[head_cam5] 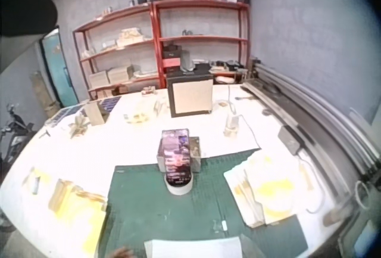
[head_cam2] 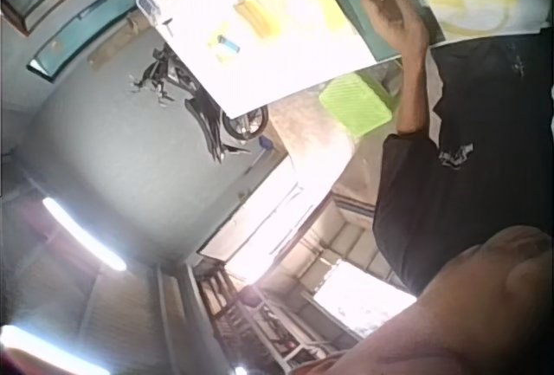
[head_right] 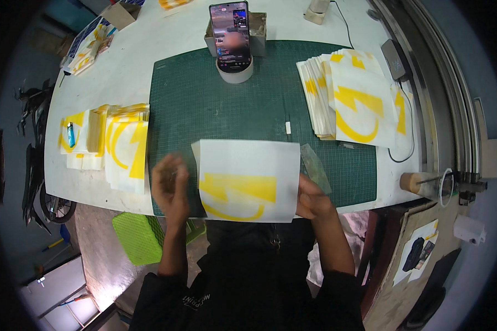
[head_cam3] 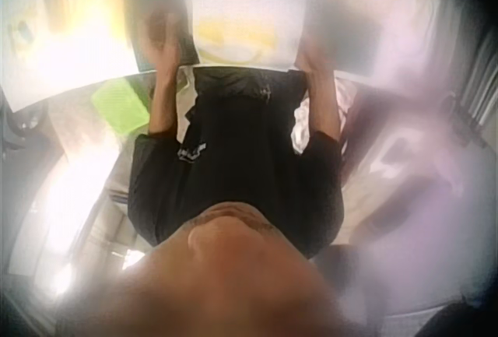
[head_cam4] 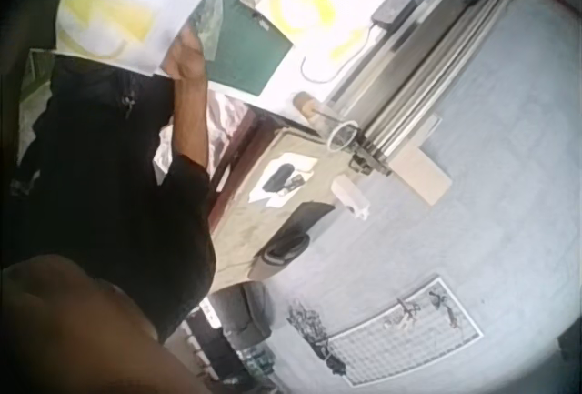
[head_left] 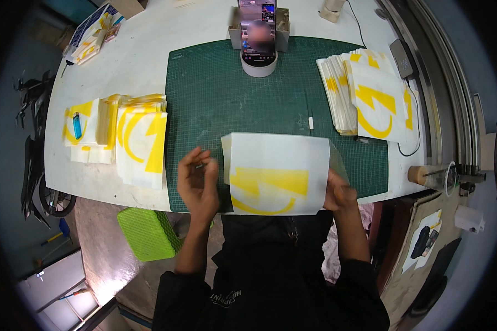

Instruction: The person weeds a yellow lightning bolt design from a white sticker sheet using a clear plastic squeegee. They repeatedly rub the design to remove the negative space, then peel the backing to reveal the final sticker. The process is repeated for multiple sheets on a green cutting mat.

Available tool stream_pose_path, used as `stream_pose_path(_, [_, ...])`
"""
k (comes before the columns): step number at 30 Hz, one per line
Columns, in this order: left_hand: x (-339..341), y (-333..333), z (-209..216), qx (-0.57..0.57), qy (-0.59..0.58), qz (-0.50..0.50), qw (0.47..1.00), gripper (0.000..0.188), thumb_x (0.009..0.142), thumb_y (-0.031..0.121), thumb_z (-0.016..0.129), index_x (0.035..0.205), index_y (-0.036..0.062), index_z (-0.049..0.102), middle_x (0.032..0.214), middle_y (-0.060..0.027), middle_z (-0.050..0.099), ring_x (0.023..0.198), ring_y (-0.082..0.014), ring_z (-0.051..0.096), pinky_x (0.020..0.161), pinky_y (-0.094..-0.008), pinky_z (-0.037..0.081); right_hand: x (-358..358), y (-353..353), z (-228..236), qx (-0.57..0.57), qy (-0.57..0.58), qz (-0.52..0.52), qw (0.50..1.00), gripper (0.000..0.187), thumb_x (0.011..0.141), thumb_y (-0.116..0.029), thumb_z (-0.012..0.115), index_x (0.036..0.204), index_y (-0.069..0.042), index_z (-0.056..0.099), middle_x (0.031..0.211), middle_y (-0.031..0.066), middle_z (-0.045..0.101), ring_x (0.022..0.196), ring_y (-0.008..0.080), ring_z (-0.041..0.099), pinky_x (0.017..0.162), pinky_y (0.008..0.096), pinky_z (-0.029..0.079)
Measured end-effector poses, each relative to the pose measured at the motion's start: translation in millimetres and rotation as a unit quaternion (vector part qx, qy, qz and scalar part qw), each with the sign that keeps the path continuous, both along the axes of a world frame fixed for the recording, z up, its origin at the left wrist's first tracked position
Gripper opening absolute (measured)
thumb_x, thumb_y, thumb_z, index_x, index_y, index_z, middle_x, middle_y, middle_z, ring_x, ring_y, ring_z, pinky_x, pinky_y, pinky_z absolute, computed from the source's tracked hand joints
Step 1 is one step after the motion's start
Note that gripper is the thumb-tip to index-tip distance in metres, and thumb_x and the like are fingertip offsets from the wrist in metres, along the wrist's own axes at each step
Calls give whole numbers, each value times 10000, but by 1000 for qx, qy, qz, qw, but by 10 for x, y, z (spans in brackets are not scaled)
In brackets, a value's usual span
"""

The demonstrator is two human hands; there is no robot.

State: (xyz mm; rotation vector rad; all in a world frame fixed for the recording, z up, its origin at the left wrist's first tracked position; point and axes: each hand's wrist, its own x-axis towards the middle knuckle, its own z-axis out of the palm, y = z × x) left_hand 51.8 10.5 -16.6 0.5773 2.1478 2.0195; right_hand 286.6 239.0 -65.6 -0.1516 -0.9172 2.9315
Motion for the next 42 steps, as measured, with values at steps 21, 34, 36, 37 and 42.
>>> stream_pose_path(21, [-188,48,38,153,-460,-223,846,376,1050,149,656,1359,-55,595,1301,-151,698,1159,-203,694,1025,-357,538,-208,-126,448,520,-71,-73,848,423,834,-73,891,1215,24,737,1137,133,774,1051,212,735,947,354,556])
stream_pose_path(34, [-240,312,-19,-70,-143,-318,935,628,914,29,817,1454,-36,504,1344,-167,690,1299,-236,642,1063,-394,543,-505,-90,285,401,-221,-217,862,225,964,-52,785,1133,48,674,986,120,783,851,97,724,724,244,563])
stream_pose_path(36, [-199,286,-86,-73,-186,-268,942,627,919,42,816,1455,-32,499,1247,-182,734,1185,-235,705,972,-366,585,-582,-118,311,394,-229,-234,859,227,963,-46,786,1125,47,657,980,123,783,852,94,726,722,237,564])
stream_pose_path(37, [-164,267,-122,-74,-209,-239,945,626,922,49,816,1455,-30,496,1199,-189,756,1127,-234,737,927,-352,607,-600,-131,314,397,-238,-242,853,234,962,-45,786,1129,47,650,977,123,783,857,94,727,724,238,566])
stream_pose_path(42, [-36,335,-139,-137,-82,-150,976,672,906,36,822,1471,-35,465,1171,-229,734,1043,-234,739,805,-331,621,-658,-126,356,415,-282,-243,831,275,955,-48,794,1151,52,627,967,135,785,832,109,735,702,239,569])
